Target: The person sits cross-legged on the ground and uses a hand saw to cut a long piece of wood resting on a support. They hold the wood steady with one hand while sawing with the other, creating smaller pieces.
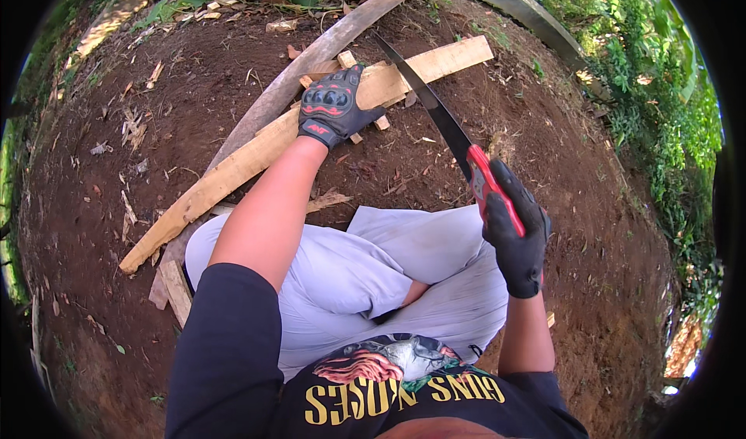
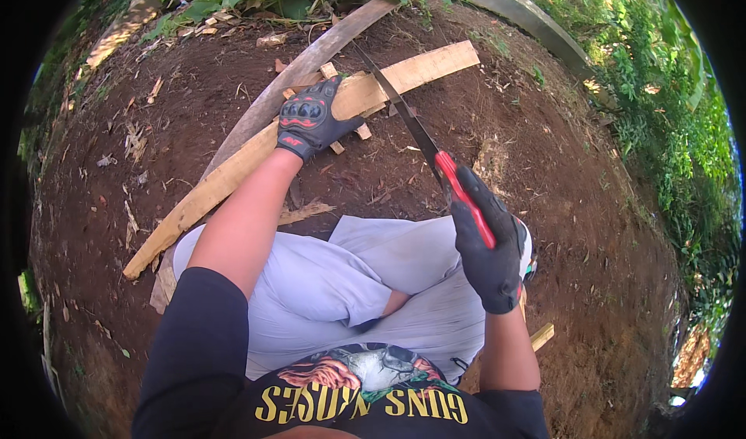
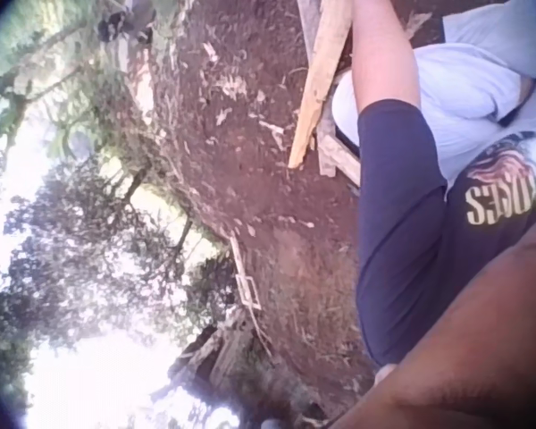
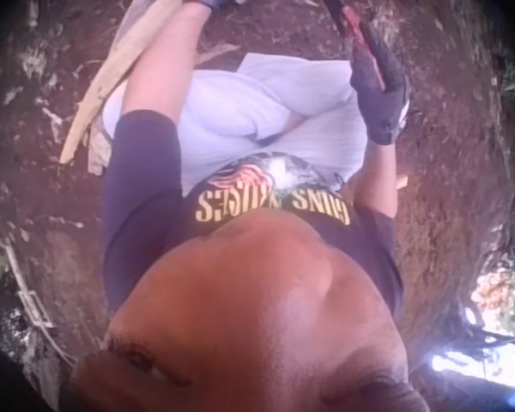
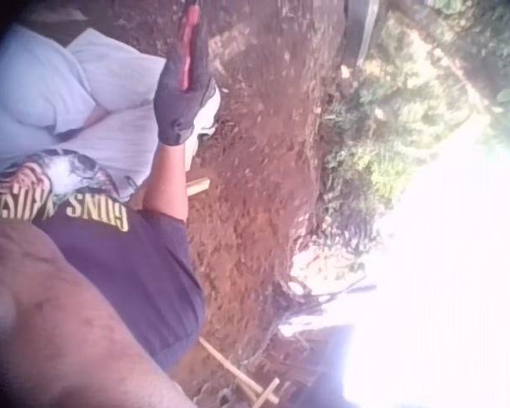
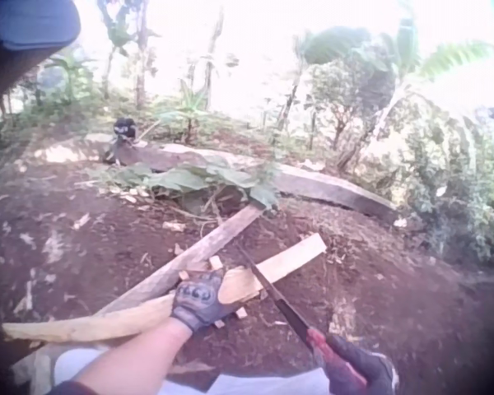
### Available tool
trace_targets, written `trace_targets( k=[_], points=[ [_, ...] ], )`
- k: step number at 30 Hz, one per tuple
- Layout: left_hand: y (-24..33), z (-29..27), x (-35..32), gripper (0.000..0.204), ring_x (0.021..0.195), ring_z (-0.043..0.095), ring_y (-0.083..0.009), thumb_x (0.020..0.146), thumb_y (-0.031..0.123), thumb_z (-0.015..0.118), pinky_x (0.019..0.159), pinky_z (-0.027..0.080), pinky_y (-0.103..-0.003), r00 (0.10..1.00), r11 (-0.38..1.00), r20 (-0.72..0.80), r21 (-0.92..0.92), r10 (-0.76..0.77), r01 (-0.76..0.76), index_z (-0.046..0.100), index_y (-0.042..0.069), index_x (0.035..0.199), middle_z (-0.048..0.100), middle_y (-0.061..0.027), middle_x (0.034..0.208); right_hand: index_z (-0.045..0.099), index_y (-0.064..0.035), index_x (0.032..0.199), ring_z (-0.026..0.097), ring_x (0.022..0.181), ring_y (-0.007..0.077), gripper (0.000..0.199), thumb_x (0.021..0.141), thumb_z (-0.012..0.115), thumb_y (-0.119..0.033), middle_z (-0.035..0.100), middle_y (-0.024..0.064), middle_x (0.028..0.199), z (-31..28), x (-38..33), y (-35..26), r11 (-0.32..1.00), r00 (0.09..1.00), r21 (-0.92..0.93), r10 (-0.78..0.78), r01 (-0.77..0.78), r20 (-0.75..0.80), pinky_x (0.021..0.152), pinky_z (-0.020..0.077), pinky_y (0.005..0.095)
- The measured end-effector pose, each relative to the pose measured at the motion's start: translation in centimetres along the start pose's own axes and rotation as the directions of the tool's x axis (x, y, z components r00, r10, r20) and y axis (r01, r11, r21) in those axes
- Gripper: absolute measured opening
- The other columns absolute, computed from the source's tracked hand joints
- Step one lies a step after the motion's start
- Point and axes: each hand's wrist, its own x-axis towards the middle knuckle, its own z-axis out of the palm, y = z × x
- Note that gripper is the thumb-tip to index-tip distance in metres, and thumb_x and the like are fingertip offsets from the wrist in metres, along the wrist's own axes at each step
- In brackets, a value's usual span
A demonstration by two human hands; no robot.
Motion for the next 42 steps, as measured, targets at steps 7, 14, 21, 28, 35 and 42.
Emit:
trace_targets(
  k=[7, 14, 21, 28, 35, 42],
  points=[
    [0.3, 0.3, 0.3, 0.092, 0.127, 0.071, -0.0345, 0.082, 0.064, 0.083, 0.108, 0.057, -0.049, 1.000, 0.999, -0.022, -0.049, 0.022, -0.023, 0.060, 0.010, 0.154, 0.071, -0.0192, 0.142, 0.073, -0.0087, 0.143, 0.073, 0.130, 0.0315, 0.040, 0.104, 0.073, -0.019, 0.076, 0.0195, 0.137, 11.1, 14.2, 1.6, 0.956, 0.957, 0.075, -0.278, 0.284, -0.082, 0.110, 0.0552, 0.0395],
    [0.4, -0.4, 0.0, 0.099, 0.131, 0.069, -0.0366, 0.084, 0.069, 0.081, 0.111, 0.056, -0.050, 1.000, 1.000, 0.028, -0.005, 0.011, -0.011, 0.056, 0.008, 0.157, 0.067, -0.0209, 0.149, 0.074, -0.0071, 0.143, 0.075, 0.124, 0.0263, 0.042, 0.101, 0.074, -0.015, 0.077, 0.0167, 0.137, 6.1, 9.8, 0.5, 0.952, 0.960, 0.186, -0.209, 0.244, -0.188, 0.108, 0.0560, 0.0387],
    [2.3, -0.2, 0.2, 0.101, 0.145, 0.057, -0.0438, 0.088, 0.069, 0.078, 0.121, 0.046, -0.055, 0.984, 0.983, -0.149, 0.167, 0.098, -0.072, 0.051, 0.002, 0.160, 0.047, -0.0260, 0.167, 0.072, -0.0071, 0.145, 0.075, 0.120, 0.0214, 0.044, 0.103, 0.073, -0.019, 0.077, 0.0144, 0.137, 3.7, 11.1, 5.3, 0.928, 0.942, 0.334, -0.048, 0.165, -0.333, 0.104, 0.0568, 0.0368],
    [4.7, -1.0, 0.0, 0.058, 0.115, 0.070, -0.0374, 0.085, 0.038, 0.085, 0.094, 0.058, -0.051, 1.000, 0.945, 0.007, 0.327, -0.013, 0.010, 0.067, 0.002, 0.127, 0.070, -0.0200, 0.123, 0.073, -0.0072, 0.143, 0.075, 0.124, 0.0260, 0.042, 0.102, 0.073, -0.018, 0.077, 0.0178, 0.136, 5.2, 14.2, 6.2, 0.912, 0.930, 0.348, -0.084, 0.217, -0.358, 0.105, 0.0571, 0.0385],
    [4.9, -0.4, -0.4, 0.062, 0.106, 0.073, -0.0390, 0.079, 0.036, 0.091, 0.090, 0.060, -0.051, 0.994, 0.936, -0.102, 0.351, 0.042, -0.004, 0.067, 0.000, 0.124, 0.072, -0.0225, 0.116, 0.073, -0.0071, 0.142, 0.074, 0.128, 0.0294, 0.042, 0.101, 0.075, -0.016, 0.076, 0.0188, 0.137, 5.4, 13.7, 4.8, 0.893, 0.942, 0.379, -0.124, 0.242, -0.311, 0.109, 0.0557, 0.0411],
    [4.8, -2.7, 0.7, 0.059, 0.108, 0.075, -0.0417, 0.082, 0.037, 0.090, 0.093, 0.059, -0.052, 0.981, 0.998, 0.195, 0.056, -0.012, 0.001, 0.066, 0.004, 0.124, 0.076, -0.0240, 0.114, 0.073, -0.0070, 0.142, 0.073, 0.129, 0.0307, 0.042, 0.102, 0.075, -0.016, 0.075, 0.0186, 0.139, 5.0, 13.0, 4.4, 0.892, 0.940, 0.360, -0.170, 0.275, -0.295, 0.109, 0.0558, 0.0417]
  ],
)
